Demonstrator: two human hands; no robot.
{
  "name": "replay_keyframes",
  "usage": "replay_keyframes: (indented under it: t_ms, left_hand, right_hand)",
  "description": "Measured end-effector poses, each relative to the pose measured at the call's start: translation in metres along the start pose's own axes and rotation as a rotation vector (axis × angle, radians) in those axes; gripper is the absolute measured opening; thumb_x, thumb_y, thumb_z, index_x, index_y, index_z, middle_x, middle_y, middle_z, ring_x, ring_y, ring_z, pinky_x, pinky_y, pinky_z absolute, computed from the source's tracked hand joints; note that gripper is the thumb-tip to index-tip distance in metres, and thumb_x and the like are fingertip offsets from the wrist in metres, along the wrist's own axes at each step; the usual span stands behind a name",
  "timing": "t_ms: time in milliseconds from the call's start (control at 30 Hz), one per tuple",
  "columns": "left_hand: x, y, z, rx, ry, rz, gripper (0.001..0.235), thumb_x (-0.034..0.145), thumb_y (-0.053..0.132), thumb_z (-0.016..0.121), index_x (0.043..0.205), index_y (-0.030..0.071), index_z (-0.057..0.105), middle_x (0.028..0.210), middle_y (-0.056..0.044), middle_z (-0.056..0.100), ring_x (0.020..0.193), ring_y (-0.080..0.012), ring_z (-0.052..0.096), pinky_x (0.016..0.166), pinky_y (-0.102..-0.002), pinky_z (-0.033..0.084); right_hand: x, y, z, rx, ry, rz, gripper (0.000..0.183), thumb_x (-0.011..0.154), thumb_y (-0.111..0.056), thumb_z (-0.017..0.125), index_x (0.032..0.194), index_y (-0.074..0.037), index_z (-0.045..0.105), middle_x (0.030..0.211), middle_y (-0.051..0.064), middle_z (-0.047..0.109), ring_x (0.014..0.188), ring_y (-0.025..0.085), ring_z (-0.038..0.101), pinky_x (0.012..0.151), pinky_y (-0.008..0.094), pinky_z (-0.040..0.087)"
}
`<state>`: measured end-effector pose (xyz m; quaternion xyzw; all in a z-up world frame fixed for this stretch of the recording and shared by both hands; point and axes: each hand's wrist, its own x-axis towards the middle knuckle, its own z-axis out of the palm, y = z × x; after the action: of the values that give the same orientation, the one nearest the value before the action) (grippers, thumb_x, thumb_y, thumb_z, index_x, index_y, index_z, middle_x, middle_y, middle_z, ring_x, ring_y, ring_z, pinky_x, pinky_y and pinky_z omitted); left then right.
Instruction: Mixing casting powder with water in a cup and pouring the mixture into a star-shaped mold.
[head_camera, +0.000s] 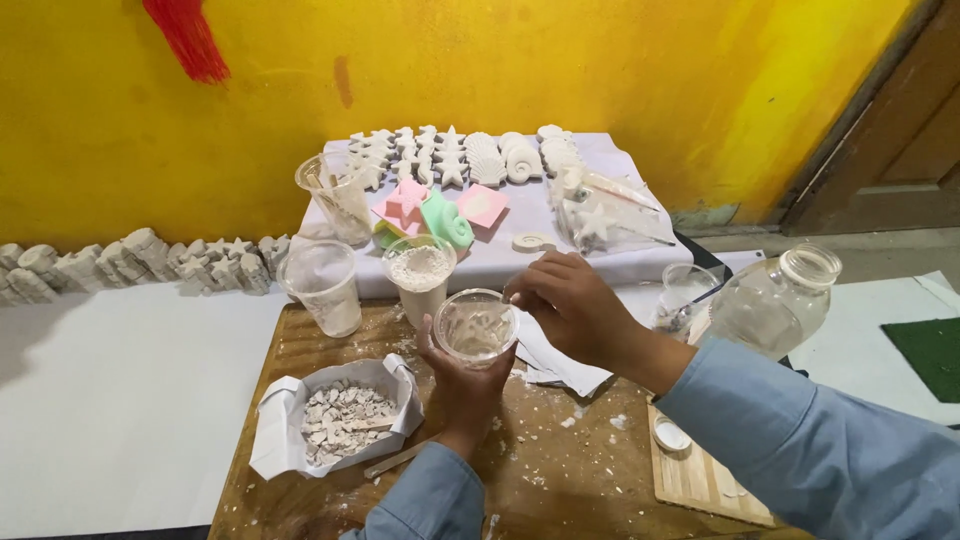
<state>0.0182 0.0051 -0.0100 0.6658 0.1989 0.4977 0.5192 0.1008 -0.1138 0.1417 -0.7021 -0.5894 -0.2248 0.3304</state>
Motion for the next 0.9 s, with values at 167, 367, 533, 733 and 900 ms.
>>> replay_keyframes:
  t_ms: [167,367,533,733,900]
  left_hand:
    - [-0.001,-0.011,0.009,-0.02,0.131,0.101,0.131,0.048,0.025,0.104,0.151,0.006,0.026,0.132,-0.027,0.06,0.114,-0.0408,0.069,0.096,-0.043,0.059]
    - [0.009,0.013,-0.008,0.382,-0.131,-0.029,0.13,0.047,0.039,0.101,0.145,0.026,0.016,0.136,-0.014,0.062,0.11,-0.0351,0.073,0.108,-0.048,0.048]
    - [0.005,0.027,-0.005,0.235,-0.075,0.058,0.107,0.067,0.029,0.097,0.141,0.019,0.02,0.136,-0.021,0.06,0.119,-0.0421,0.067,0.105,-0.052,0.05]
    - [0.005,0.036,-0.007,0.169,-0.07,0.046,0.107,0.067,0.023,0.096,0.139,0.016,0.017,0.129,-0.026,0.063,0.11,-0.0486,0.07,0.098,-0.057,0.054]
    - [0.007,0.039,-0.005,0.192,-0.07,0.013,0.107,0.067,0.027,0.095,0.14,0.018,0.018,0.126,-0.029,0.062,0.107,-0.0511,0.07,0.093,-0.062,0.058]
  right_hand:
    - [0.025,0.021,-0.004,0.107,0.27,0.118,0.01,0.102,-0.009,0.063,0.104,-0.011,0.072,0.082,0.004,0.07,0.082,0.022,0.068,0.083,0.035,0.052]
    - [0.07,0.05,0.057,0.305,0.283,0.271,0.017,0.107,-0.016,0.057,0.104,-0.011,0.072,0.076,0.006,0.07,0.081,0.025,0.067,0.082,0.041,0.051]
    - [0.072,0.05,0.099,0.062,0.103,0.269,0.013,0.103,-0.018,0.064,0.109,-0.014,0.074,0.084,0.003,0.074,0.089,0.023,0.067,0.087,0.041,0.05]
    - [0.067,0.069,0.108,0.143,0.011,0.458,0.033,0.11,-0.037,0.048,0.108,-0.015,0.072,0.086,0.002,0.076,0.093,0.027,0.066,0.09,0.045,0.05]
    - [0.06,0.075,0.1,0.295,0.115,0.671,0.036,0.11,-0.037,0.046,0.107,-0.014,0.073,0.087,0.004,0.077,0.092,0.025,0.069,0.088,0.045,0.051]
